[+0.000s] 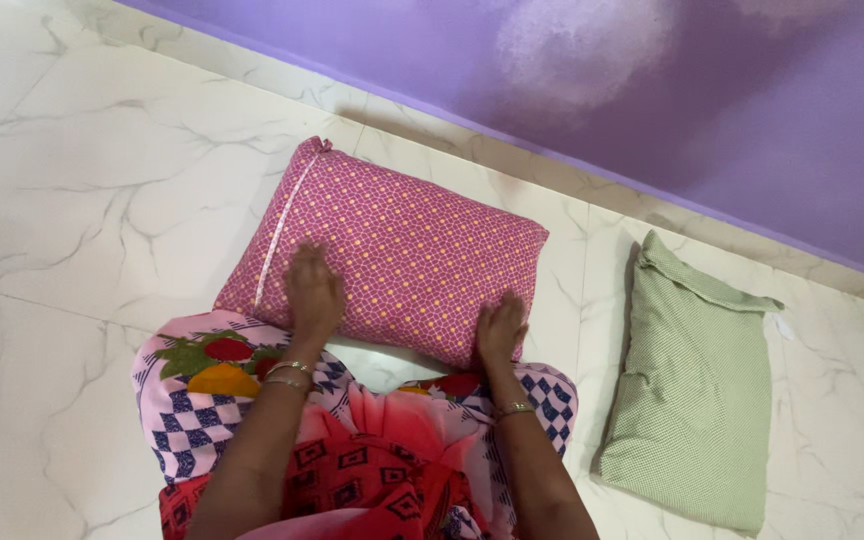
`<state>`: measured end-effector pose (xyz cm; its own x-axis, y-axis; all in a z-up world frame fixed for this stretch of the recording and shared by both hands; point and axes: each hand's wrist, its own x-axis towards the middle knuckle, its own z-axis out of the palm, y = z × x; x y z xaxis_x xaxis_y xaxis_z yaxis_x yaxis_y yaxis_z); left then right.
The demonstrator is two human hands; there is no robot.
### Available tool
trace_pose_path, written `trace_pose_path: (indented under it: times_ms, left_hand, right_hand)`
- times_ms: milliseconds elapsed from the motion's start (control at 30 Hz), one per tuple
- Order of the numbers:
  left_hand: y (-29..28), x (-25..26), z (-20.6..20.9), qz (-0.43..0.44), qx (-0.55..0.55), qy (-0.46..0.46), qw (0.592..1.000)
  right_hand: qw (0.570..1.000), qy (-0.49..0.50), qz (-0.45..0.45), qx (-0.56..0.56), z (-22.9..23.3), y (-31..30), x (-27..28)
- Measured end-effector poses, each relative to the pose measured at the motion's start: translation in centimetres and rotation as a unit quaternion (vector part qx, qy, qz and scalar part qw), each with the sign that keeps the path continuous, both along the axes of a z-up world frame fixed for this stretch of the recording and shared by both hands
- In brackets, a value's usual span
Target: The person puts pillowcases on two pillows. First, a pink patterned pillowcase is placed over a white pillow and smoothed. Then, a green patterned pillowcase is placed over another white pillow, smoothed, and the edges are tucked in. Finally, the pink pillowcase is placed over the first pillow again and smoothed.
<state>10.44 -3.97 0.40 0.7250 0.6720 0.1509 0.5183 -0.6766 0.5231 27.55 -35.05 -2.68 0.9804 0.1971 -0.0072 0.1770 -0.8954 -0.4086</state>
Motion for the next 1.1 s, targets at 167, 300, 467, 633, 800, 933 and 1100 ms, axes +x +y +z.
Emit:
trace_pose_path:
  times_ms: [167, 300, 467, 633, 800, 933, 1100]
  left_hand:
    - [-5.5, 7.9, 2.5, -0.104, -0.330, -0.328, 0.879]
    - [-6.4, 13.4, -3.0, -0.074, -0.452, -0.405, 0.791]
    - [-4.7, 11.3, -9.4, -0.115, -0.475, -0.321, 0.811]
    - [-4.6, 12.0, -7.8, -0.136, -0.431, -0.327, 0.830]
    - [-5.4, 10.6, -5.4, -0.143, -0.309, -0.034, 0.939]
    - [-5.9, 10.6, -7.6, -0.208, 0.071, 0.019, 0.975]
    - [-3.2, 7.6, -5.5, -0.167, 0.150, 0.151, 0.963]
  right_hand:
    - [0.938, 0.035, 0.178, 0.297, 6.1, 10.9, -2.5]
    - [0.883, 0.181, 0.128, 0.414, 7.3, 18.5, -4.6]
    - [0.934, 0.176, 0.197, 0.239, 1.5, 18.0, -4.5]
    - [0.953, 0.142, 0.204, 0.171, -0.4, 17.8, -3.4]
    - [0.956, -0.015, 0.281, -0.083, -1.7, 14.9, -2.1]
    - [0.945, -0.009, 0.261, -0.199, -0.6, 14.5, -2.5]
    - [0.958, 0.110, 0.184, -0.190, 3.0, 12.3, -2.6]
